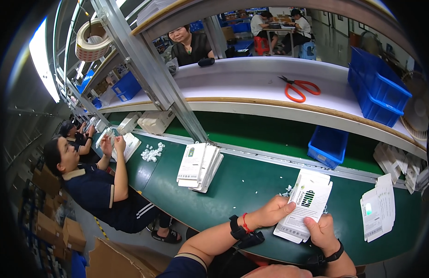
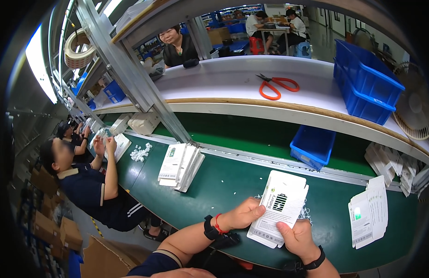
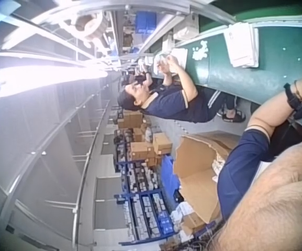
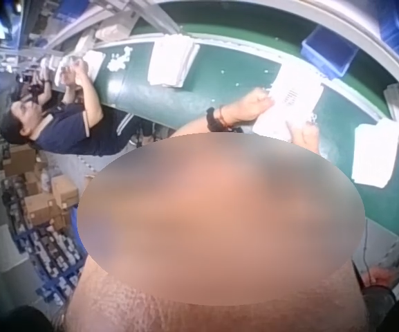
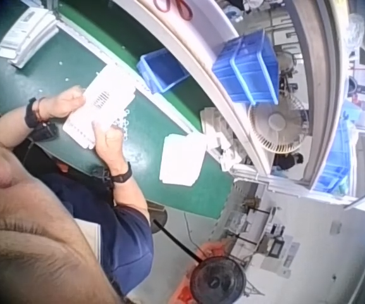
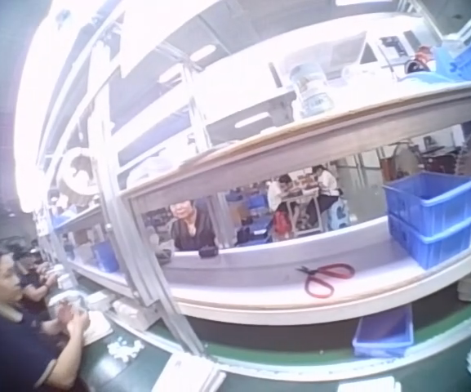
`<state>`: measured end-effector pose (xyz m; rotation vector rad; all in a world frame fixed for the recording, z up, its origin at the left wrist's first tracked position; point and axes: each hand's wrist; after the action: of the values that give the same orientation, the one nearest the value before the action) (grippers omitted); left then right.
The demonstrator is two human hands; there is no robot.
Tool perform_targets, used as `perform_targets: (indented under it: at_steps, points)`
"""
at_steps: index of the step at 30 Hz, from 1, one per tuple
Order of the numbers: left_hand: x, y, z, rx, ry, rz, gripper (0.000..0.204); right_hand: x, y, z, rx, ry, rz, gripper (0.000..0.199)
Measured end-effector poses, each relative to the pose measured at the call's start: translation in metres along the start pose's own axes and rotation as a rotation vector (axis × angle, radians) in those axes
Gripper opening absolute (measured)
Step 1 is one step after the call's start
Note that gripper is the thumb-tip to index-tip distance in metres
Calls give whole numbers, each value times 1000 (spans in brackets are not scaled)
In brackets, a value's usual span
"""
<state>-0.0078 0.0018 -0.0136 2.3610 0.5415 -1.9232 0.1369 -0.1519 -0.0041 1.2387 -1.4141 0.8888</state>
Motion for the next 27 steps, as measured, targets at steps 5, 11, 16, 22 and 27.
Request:
perform_targets:
  at_steps: [5,11,16,22,27]
  points:
    - [0,6,1,-40,18,11,47,-2,3,2,1,1,-71,24]
    - [4,5,4,-20,-69,36,46,0,7,1,0,30,-141,25]
    - [-2,3,4,30,-164,128,42,-5,5,2,16,104,-254,23]
    - [-4,4,1,203,-139,-30,41,-11,-15,4,-50,148,-433,27]
    - [5,5,2,153,-100,-57,40,-6,-7,2,-127,172,-360,27]
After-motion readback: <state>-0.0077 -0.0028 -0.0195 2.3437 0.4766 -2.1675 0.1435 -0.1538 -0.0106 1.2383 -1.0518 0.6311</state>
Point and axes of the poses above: each hand's wrist, its own z-axis away from the middle knuckle, its own y-axis out of the palm, x = y × z, and after that the axes turned 13 degrees about -z, right-handed
